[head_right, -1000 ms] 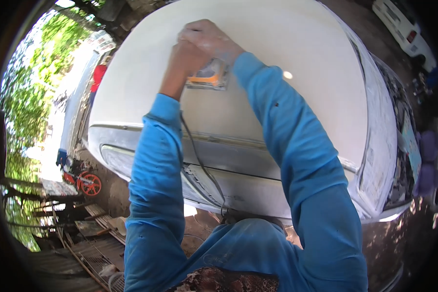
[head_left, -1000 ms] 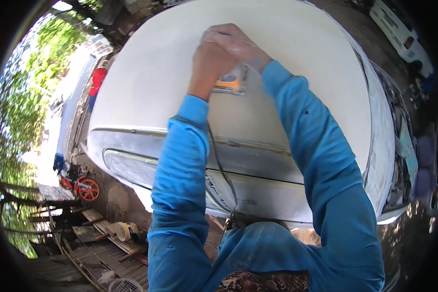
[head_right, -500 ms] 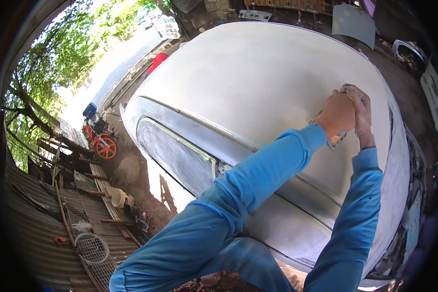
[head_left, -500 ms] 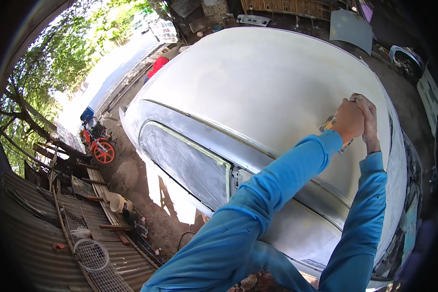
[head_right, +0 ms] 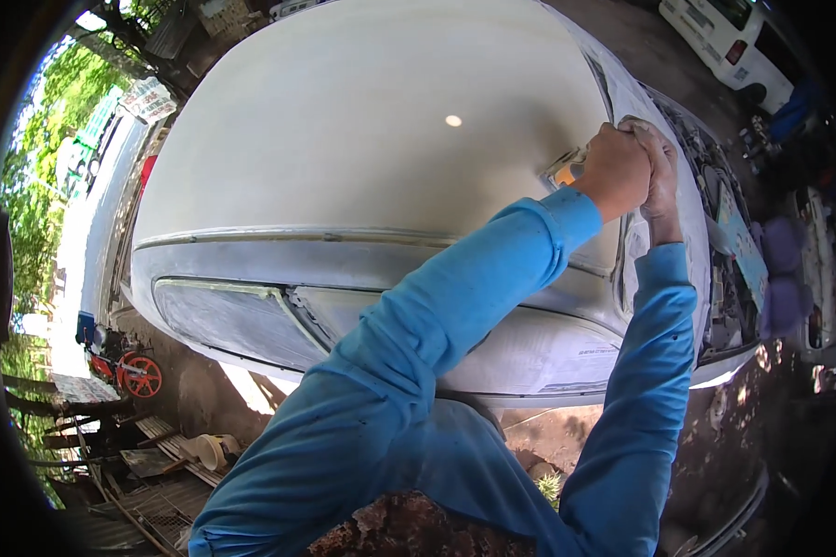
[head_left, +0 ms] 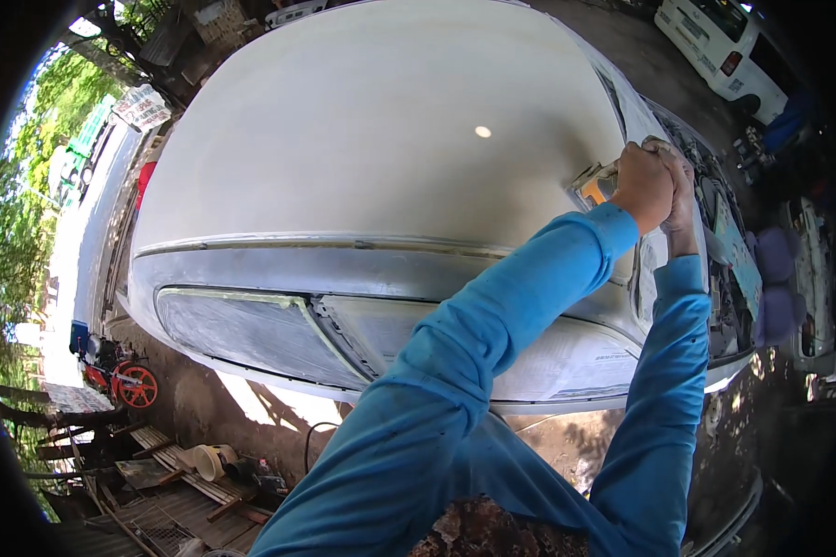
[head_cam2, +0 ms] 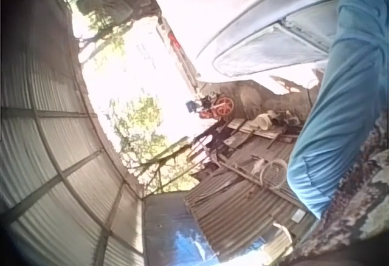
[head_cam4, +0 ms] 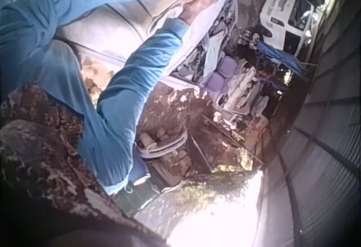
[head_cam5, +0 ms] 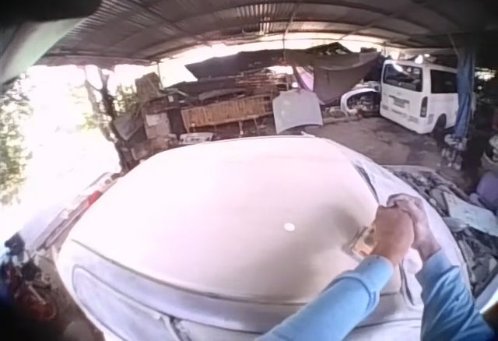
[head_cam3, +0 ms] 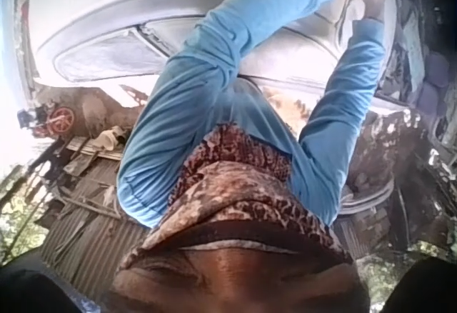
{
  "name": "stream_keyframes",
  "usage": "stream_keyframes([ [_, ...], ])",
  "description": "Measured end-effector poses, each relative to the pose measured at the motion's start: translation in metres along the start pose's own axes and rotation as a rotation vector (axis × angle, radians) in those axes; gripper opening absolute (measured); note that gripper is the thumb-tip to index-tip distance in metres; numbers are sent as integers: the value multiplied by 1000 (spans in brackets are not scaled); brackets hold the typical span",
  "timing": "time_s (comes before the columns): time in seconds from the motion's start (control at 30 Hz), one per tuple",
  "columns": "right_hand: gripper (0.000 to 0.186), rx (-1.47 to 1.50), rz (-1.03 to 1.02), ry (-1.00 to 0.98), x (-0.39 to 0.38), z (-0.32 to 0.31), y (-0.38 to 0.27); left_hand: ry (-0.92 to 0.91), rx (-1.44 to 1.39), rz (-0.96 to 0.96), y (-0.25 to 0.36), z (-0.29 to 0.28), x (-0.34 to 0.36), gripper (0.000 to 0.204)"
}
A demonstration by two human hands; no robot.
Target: Sand the roof of a vehicle using an electric orbital sander.
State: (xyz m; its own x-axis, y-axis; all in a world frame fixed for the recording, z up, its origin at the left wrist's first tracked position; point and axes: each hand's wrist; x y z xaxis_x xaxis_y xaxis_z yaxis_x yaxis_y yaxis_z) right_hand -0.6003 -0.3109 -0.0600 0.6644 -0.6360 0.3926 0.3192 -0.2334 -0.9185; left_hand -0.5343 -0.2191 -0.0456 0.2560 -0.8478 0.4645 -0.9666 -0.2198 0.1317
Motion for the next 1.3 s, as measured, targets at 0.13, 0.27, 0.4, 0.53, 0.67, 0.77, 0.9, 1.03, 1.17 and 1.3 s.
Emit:
stream_keyframes([
  [0.13,26,-82,-95,-30,4,10,-2,41,-48,-58,-8,-7,-4,26],
  [0.27,27,-24,-38,-59,17,49,-3,24,-65,-136,-39,-26,-17,31],
  [0.4,27,-19,-24,-168,30,104,-7,124,73,-222,-82,-49,-36,24],
  [0.53,27,-4,-54,-272,38,162,-9,136,69,-346,-126,-70,-60,27],
  [0.67,29,48,28,-375,43,224,-11,206,72,-425,-172,-91,-86,29],
  [0.77,29,47,13,-487,43,266,-12,224,61,-470,-205,-107,-109,30],
  [0.9,29,89,51,-560,44,319,-9,247,31,-550,-240,-130,-135,28],
  [1.03,29,90,-20,-644,49,365,-2,198,103,-614,-269,-149,-157,27],
  [1.17,29,98,-38,-683,49,403,3,212,106,-670,-299,-163,-177,27],
  [1.3,30,111,-103,-762,45,447,2,261,166,-714,-330,-169,-197,27],
])
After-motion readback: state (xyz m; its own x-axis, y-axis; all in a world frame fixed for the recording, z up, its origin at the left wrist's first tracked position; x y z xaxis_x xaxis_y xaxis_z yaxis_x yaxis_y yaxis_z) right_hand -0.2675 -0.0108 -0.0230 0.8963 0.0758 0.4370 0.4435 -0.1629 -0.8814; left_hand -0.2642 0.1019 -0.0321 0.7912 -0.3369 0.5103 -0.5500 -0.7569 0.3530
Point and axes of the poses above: each hand's wrist, its own x-axis towards the middle knuckle, its own z-axis out of the palm, y = z × x, and after that the axes turned 6 degrees about y, right-handed
